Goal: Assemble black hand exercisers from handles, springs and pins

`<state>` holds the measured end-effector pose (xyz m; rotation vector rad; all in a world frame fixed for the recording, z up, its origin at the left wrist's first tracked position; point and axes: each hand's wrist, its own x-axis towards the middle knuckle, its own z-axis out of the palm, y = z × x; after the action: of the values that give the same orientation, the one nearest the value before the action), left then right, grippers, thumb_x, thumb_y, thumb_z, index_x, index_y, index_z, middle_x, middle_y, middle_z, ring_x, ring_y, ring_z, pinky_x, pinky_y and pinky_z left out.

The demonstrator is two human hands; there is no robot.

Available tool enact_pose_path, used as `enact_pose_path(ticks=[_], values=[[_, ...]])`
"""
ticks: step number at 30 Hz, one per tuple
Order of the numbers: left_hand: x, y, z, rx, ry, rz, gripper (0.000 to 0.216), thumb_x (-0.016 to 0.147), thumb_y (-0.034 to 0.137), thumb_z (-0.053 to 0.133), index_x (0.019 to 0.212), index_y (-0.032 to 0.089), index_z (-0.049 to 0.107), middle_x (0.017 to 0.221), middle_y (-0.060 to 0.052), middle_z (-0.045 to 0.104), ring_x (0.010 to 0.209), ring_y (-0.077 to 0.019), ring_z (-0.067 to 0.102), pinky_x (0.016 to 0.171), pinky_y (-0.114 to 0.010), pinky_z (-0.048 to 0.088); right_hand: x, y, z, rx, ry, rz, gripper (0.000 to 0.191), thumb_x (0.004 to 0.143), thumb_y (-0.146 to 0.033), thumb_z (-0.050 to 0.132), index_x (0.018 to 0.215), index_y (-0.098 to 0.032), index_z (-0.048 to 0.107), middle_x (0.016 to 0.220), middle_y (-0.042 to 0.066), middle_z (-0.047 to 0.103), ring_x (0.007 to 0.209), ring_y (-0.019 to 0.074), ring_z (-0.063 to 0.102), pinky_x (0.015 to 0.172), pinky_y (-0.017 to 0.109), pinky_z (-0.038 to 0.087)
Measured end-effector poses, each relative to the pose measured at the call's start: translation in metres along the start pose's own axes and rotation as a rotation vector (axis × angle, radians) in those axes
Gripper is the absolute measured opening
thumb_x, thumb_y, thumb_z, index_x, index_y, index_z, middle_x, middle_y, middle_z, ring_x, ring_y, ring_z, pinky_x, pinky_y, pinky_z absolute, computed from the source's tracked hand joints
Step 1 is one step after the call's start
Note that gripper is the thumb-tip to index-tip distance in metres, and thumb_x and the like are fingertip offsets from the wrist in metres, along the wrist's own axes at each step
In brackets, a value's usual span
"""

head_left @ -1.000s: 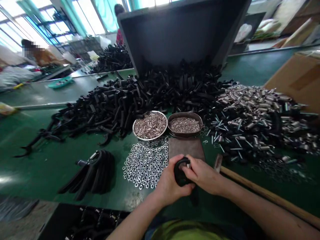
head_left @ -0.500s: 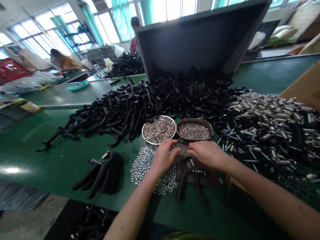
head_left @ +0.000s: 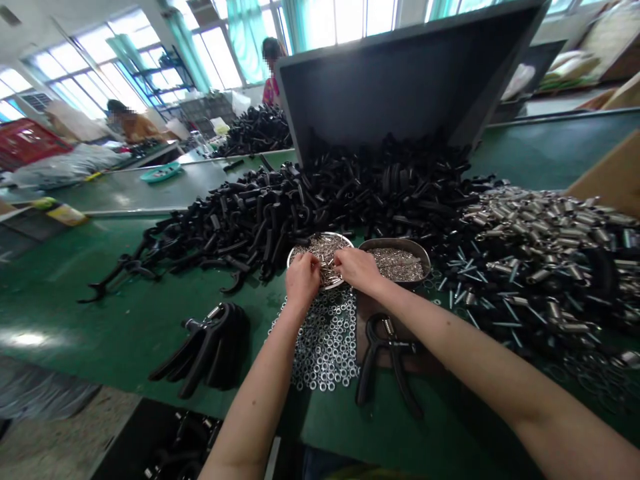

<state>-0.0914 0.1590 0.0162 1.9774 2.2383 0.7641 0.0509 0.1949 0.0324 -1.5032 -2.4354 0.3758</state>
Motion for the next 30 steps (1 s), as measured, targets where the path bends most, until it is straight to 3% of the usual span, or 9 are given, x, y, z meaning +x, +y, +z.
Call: enact_pose_path(ticks=[4,6,9,12,16,20,26,30], values=[[-0.006,0.003,-0.010,-0.200,0.087,-0.096,0.012,0.085,0.025,0.048,0.090,0.020,0.057,0.077,-0.002,0.063,0.071,-0.0169,0.059,0.065,-0.027,0.042,-0.019,0.012,-0.016,0.118,0.043,-0.009,0.014,0.085,-0.023,0.052,0.091,-0.019,0.064,0.087,0.004,0.069,0.082,0.0155,0.061,0.072,0.025,0.042],[-0.019,0.006,-0.015,-0.405,0.060,-0.122,0.015,0.082,0.031,0.053,0.085,0.018,0.060,0.073,-0.001,0.063,0.068,-0.0154,0.059,0.063,-0.026,0.043,-0.040,0.023,-0.024,0.192,0.048,-0.043,0.013,0.085,-0.023,0.053,0.088,-0.018,0.065,0.086,0.002,0.069,0.080,0.0135,0.061,0.072,0.023,0.042],[-0.050,0.012,-0.020,-0.687,-0.177,-0.192,0.024,0.076,0.039,0.060,0.080,0.016,0.065,0.063,0.000,0.062,0.056,-0.0133,0.056,0.052,-0.024,0.043,-0.080,0.043,-0.031,0.336,-0.003,-0.033,0.014,0.082,-0.019,0.053,0.082,-0.018,0.067,0.083,0.002,0.069,0.075,0.0131,0.061,0.070,0.024,0.042],[-0.085,0.020,-0.017,-0.857,-0.430,-0.278,0.025,0.074,0.036,0.061,0.086,0.016,0.067,0.065,-0.001,0.066,0.054,-0.0136,0.059,0.045,-0.022,0.043,-0.113,0.059,-0.027,0.426,-0.105,0.034,0.016,0.082,-0.018,0.050,0.084,-0.017,0.065,0.083,0.003,0.068,0.071,0.0134,0.060,0.068,0.026,0.043],[-0.118,0.028,-0.003,-0.967,-0.558,-0.288,0.020,0.074,0.033,0.063,0.084,0.016,0.063,0.070,-0.001,0.069,0.065,-0.0157,0.065,0.053,-0.023,0.048,-0.129,0.066,-0.017,0.473,-0.125,0.080,0.013,0.080,-0.017,0.049,0.091,-0.017,0.057,0.081,0.002,0.066,0.073,0.0137,0.060,0.067,0.026,0.043],[-0.129,0.036,0.007,-0.877,-0.537,-0.197,0.016,0.078,0.033,0.061,0.076,0.017,0.065,0.066,0.001,0.066,0.061,-0.0133,0.060,0.058,-0.024,0.046,-0.123,0.061,-0.018,0.289,-0.165,0.019,0.019,0.080,-0.012,0.045,0.097,-0.017,0.053,0.082,0.002,0.065,0.075,0.0135,0.060,0.067,0.024,0.043],[-0.124,0.055,0.008,-0.527,-0.384,0.119,0.009,0.079,0.025,0.063,0.075,0.019,0.068,0.074,-0.001,0.063,0.072,-0.0148,0.059,0.067,-0.025,0.042,-0.115,0.036,-0.025,0.025,-0.249,-0.127,0.018,0.079,-0.010,0.049,0.094,-0.016,0.057,0.091,0.010,0.065,0.089,0.0218,0.057,0.073,0.030,0.042],[-0.119,0.060,0.005,-0.417,-0.423,0.209,0.008,0.080,0.022,0.062,0.075,0.018,0.067,0.074,-0.001,0.061,0.072,-0.0146,0.058,0.066,-0.024,0.042,-0.125,0.033,-0.024,-0.137,-0.264,-0.195,0.015,0.086,-0.016,0.047,0.097,-0.016,0.057,0.092,0.009,0.065,0.089,0.0216,0.056,0.074,0.031,0.044]])
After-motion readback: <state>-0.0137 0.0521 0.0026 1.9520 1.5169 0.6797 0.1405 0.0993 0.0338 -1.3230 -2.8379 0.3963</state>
